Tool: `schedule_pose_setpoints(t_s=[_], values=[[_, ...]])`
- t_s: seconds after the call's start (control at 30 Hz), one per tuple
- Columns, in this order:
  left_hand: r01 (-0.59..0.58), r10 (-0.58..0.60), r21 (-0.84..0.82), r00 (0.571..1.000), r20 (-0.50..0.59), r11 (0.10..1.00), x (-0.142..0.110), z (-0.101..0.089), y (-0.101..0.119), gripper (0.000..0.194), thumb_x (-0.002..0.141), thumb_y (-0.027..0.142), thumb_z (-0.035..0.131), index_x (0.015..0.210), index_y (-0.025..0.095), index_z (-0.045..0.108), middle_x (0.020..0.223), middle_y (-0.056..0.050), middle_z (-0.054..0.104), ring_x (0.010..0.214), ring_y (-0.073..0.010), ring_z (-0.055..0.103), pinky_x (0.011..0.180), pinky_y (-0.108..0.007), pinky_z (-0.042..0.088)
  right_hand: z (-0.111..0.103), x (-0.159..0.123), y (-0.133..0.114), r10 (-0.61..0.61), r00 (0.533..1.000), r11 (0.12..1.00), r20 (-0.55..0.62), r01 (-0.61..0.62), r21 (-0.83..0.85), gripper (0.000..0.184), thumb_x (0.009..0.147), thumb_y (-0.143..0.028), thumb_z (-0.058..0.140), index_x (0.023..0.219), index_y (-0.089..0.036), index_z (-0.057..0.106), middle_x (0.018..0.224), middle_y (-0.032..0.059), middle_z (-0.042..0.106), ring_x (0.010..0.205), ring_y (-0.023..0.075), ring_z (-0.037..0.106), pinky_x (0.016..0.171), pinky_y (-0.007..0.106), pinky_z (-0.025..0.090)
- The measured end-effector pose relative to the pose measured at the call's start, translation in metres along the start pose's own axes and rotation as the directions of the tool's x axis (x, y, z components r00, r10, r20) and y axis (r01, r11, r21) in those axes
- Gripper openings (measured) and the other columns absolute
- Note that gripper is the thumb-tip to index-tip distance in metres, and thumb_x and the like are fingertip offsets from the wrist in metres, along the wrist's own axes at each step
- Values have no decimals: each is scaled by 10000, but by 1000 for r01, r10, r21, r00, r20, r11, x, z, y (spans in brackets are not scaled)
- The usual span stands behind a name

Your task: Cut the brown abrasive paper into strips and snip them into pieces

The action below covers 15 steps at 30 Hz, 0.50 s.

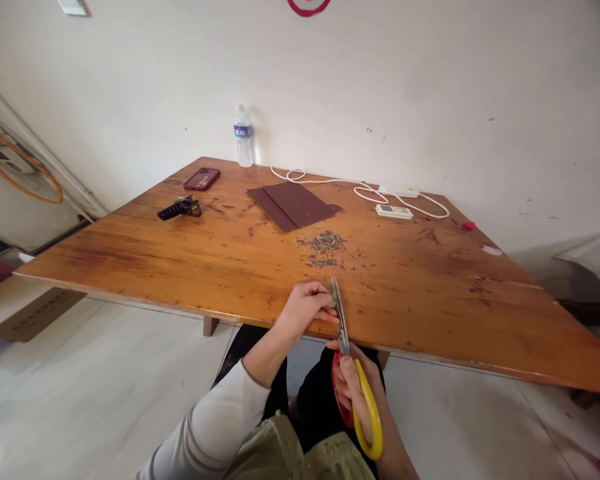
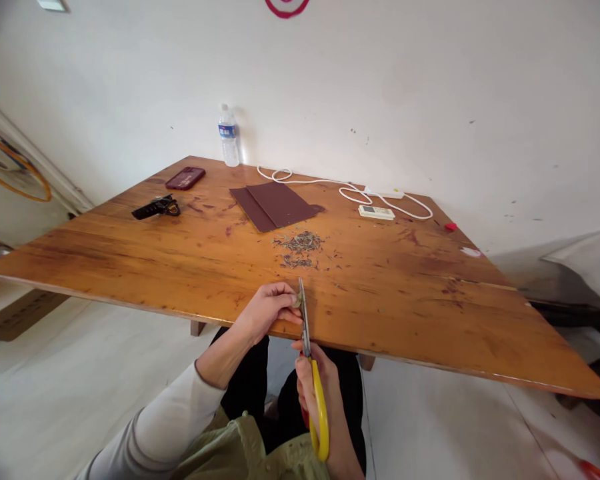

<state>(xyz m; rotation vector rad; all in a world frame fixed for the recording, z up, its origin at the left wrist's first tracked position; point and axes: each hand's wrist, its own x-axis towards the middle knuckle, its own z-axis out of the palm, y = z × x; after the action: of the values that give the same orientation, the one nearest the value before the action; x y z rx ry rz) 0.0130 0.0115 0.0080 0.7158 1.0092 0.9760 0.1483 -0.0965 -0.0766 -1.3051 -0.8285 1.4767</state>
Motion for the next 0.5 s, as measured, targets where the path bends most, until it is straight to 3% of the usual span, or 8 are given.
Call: schedule_pose_setpoints(t_s=[0.2,0.37,0.5], values=[[-8,7,-12,1000,-10,1000,1,1,0,260,819,-17,627,617,144,597,538,-5,638,471,-118,657,561,-236,614,-9,0,7,-112,992,991,63,116,-70,722,838,-845,702,1150,-194,712,584,-90,417,421,92,314,356,211,257],[-7,7,-15,1000,-18,1000,-1,1,0,271,798,-43,621,601,142,594,540,-3,636,481,-115,656,543,-223,607,-16,5,15,-143,986,983,81,150,-101,699,859,-827,694,1149,-191,710,591,-89,401,427,89,292,375,224,211],[5,-5,-16,1000,-16,1000,-1,2,2,288,811,-65,598,608,138,597,531,-3,638,464,-110,652,522,-211,599,-15,4,11,-95,993,992,71,100,-71,709,816,-828,744,1129,-193,692,582,-118,352,433,70,230,388,213,185]])
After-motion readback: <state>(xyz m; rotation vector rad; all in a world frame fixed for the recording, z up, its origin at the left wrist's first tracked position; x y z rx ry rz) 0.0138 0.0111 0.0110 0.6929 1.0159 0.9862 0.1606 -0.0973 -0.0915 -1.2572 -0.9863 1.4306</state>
